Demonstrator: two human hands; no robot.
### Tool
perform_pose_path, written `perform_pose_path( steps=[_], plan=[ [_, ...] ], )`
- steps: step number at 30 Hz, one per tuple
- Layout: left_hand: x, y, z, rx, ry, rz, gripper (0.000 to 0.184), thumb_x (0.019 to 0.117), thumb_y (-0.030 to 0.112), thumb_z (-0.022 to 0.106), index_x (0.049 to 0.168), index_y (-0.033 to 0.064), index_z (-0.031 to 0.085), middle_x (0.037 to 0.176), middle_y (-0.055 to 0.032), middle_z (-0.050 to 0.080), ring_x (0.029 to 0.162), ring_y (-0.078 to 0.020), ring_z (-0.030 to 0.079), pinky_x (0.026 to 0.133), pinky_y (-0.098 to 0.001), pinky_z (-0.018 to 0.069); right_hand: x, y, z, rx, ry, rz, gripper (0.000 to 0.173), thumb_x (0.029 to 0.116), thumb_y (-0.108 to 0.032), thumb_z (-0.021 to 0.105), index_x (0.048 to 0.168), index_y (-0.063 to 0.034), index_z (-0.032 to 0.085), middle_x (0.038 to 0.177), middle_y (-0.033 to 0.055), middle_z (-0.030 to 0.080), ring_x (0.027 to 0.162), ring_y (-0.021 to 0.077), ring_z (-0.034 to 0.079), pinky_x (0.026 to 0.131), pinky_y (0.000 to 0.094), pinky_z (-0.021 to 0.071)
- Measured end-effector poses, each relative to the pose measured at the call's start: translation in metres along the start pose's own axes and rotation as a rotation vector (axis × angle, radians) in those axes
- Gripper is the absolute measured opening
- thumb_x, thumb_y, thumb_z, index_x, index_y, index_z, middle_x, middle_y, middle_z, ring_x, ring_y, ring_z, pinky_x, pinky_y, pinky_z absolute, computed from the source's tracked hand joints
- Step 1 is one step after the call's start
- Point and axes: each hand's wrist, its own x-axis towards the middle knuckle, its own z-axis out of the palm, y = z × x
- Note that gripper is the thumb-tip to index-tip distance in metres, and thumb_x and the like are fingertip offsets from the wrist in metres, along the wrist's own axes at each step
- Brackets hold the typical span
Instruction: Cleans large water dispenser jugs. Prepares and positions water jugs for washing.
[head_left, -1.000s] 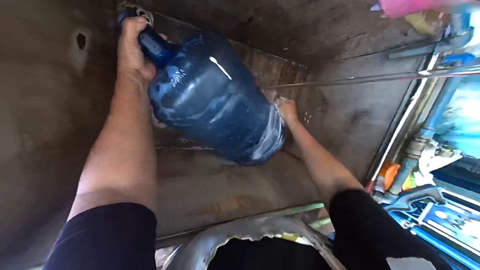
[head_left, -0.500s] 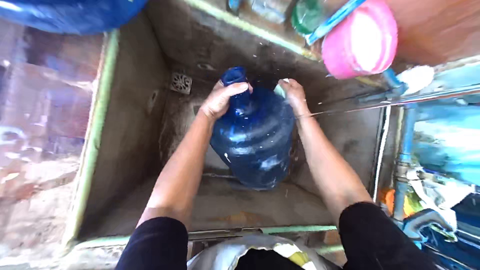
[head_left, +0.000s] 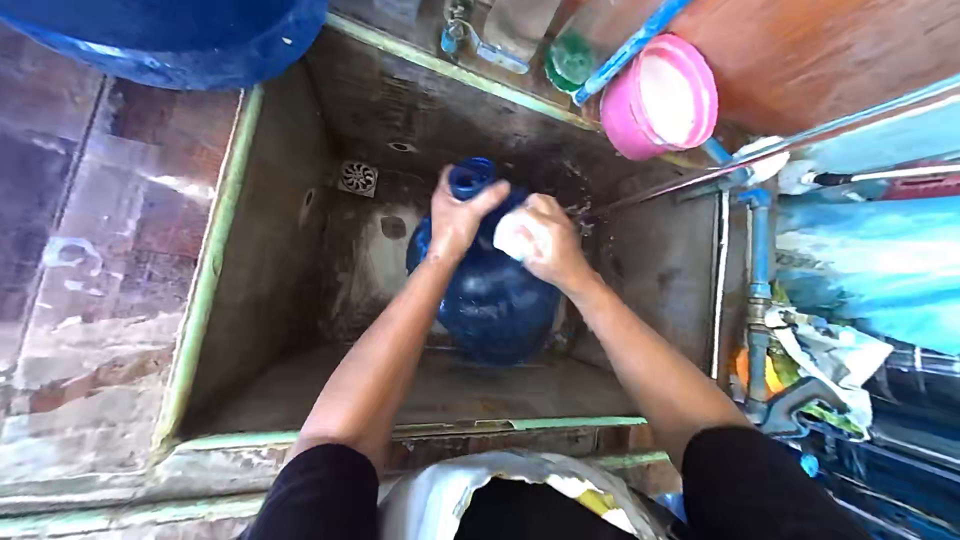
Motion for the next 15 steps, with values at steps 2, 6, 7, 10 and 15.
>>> perform_pose_path(
  steps=[2,6,7,10,15],
  plan=[
    [0.003,-0.001,0.009,0.020,0.052,0.053,0.051,0.0789,0.014,0.079,0.122,-0.0017,0.055,0.104,-0.0085,0.067,0.095,-0.0104,0.068,0.087,-0.0299,0.0579,0.027,-0.002,-0.004,-0.083,-0.173,0.173,0.022,0.0965,-0.013,0.061,0.102,0.0058,0.072,0.107,0.0251,0.070,0.105,0.0412,0.068,0.089,0.0601,0.0534],
    [-0.010,0.009,-0.018,0.158,-0.275,0.040,0.051,0.0763,0.014,0.080,0.122,0.0026,0.059,0.105,-0.0003,0.068,0.097,-0.0031,0.065,0.090,-0.0238,0.0552,0.051,0.084,0.008,-0.063,-0.342,0.649,0.037,0.1090,-0.016,0.046,0.132,0.0104,0.060,0.135,0.0332,0.060,0.130,0.0478,0.055,0.110,0.0635,0.0392],
    [-0.005,0.006,-0.035,0.147,-0.207,0.013,0.054,0.0770,0.018,0.077,0.125,0.0024,0.057,0.106,-0.0018,0.069,0.098,-0.0065,0.066,0.090,-0.0273,0.0567,0.030,0.086,0.020,-0.024,-0.227,0.637,0.037,0.1085,-0.009,0.044,0.134,0.0152,0.056,0.137,0.0360,0.057,0.132,0.0480,0.054,0.114,0.0588,0.0381],
    [0.018,-0.017,-0.082,0.098,0.440,-0.132,0.062,0.0932,0.028,0.069,0.140,-0.0034,0.045,0.118,-0.0151,0.066,0.105,-0.0189,0.067,0.092,-0.0382,0.0572,-0.058,0.020,0.066,0.167,0.082,0.554,0.033,0.1049,-0.005,0.047,0.133,0.0123,0.054,0.126,0.0305,0.063,0.117,0.0382,0.064,0.103,0.0500,0.0517],
    [0.035,-0.028,-0.104,0.015,0.563,-0.153,0.052,0.0926,0.024,0.066,0.136,0.0018,0.047,0.110,-0.0104,0.064,0.096,-0.0165,0.065,0.084,-0.0362,0.0571,-0.008,0.020,0.084,0.109,0.039,0.613,0.036,0.1058,-0.011,0.042,0.120,0.0150,0.061,0.118,0.0333,0.065,0.114,0.0440,0.065,0.099,0.0553,0.0511]
  ],
)
